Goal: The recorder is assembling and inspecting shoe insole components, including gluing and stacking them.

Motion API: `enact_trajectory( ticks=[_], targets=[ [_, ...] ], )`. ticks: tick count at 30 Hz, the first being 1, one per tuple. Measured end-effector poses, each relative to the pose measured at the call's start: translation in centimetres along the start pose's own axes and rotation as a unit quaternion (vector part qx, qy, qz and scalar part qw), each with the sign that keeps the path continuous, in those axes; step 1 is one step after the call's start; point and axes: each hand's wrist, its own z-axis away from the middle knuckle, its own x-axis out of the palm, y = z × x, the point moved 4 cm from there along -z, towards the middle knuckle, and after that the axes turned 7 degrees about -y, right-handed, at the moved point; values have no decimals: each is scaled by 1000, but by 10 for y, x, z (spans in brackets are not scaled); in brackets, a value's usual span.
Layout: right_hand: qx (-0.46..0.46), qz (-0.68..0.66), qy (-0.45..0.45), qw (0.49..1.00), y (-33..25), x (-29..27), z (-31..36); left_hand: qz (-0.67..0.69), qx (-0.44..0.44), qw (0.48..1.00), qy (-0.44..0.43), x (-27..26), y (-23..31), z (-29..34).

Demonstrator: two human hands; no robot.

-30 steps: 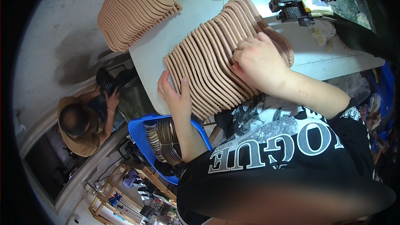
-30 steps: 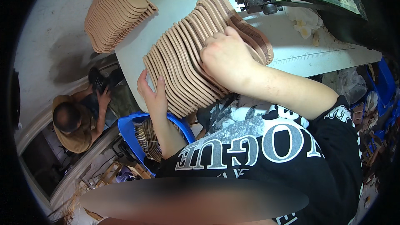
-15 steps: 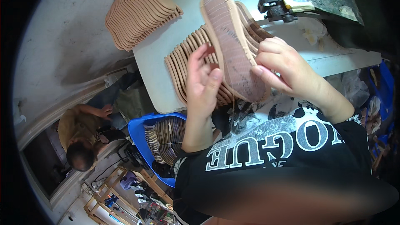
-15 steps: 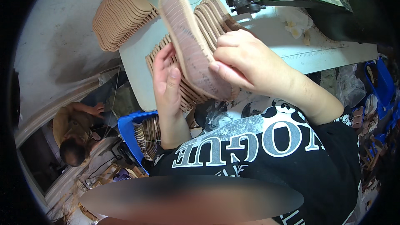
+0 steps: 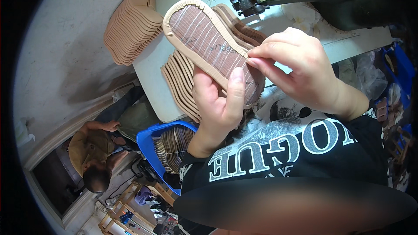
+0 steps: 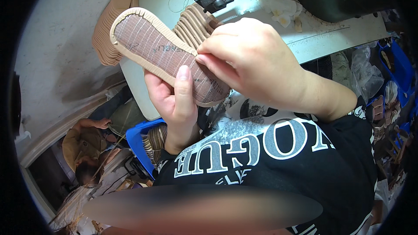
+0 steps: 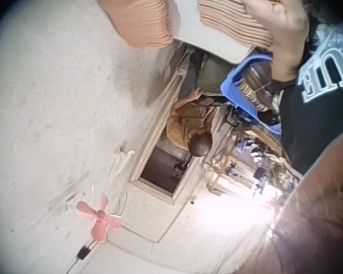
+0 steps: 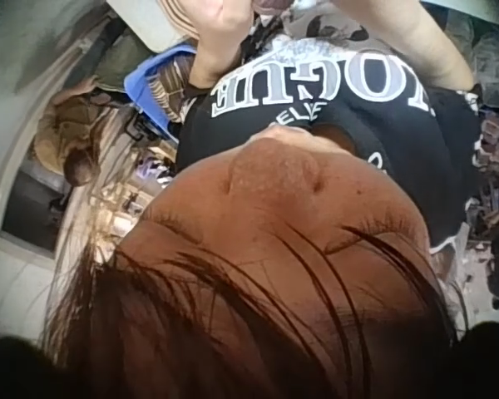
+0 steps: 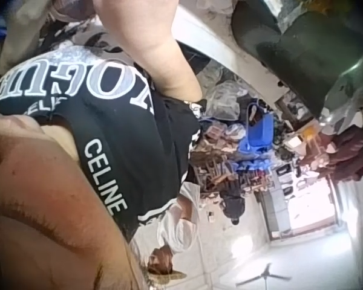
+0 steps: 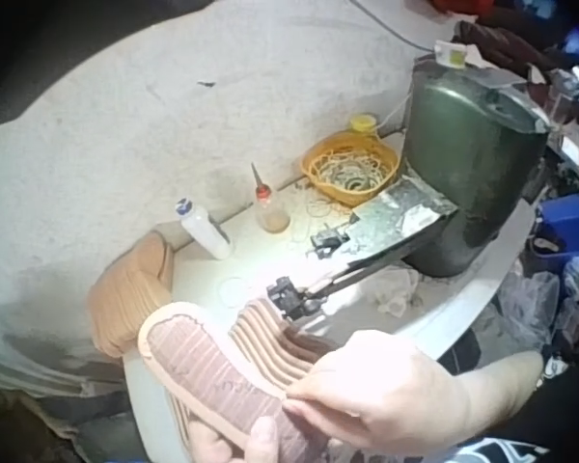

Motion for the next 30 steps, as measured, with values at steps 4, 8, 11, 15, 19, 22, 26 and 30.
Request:
enact_trajectory(
  ticks=[4,8,11,15,19,22,26,30],
  targets=[
    [-16,89,-53,994,-10,-1,-6,-78,28,997,-1,2,2,1],
    [-30,107,-100,989,-4,2,-16,-193,39,980,-17,5,5,1],
    [-50,68,-103,991,1,7,-22,-207,22,978,-9,6,3,0],
    [-39,16,22,999,18,4,-22,-227,1,974,5,-3,5,-7],
    [-23,-71,27,997,19,-1,-20,-135,-17,990,44,-10,5,-11],
    [-52,-32,21,998,11,9,-17,-173,0,985,23,-6,5,-11],
    [-54,35,-10,998,3,4,-20,-139,-10,990,20,0,11,-11],
    [-29,96,-54,993,6,9,-20,-178,-36,983,18,5,7,-9]
  ],
)
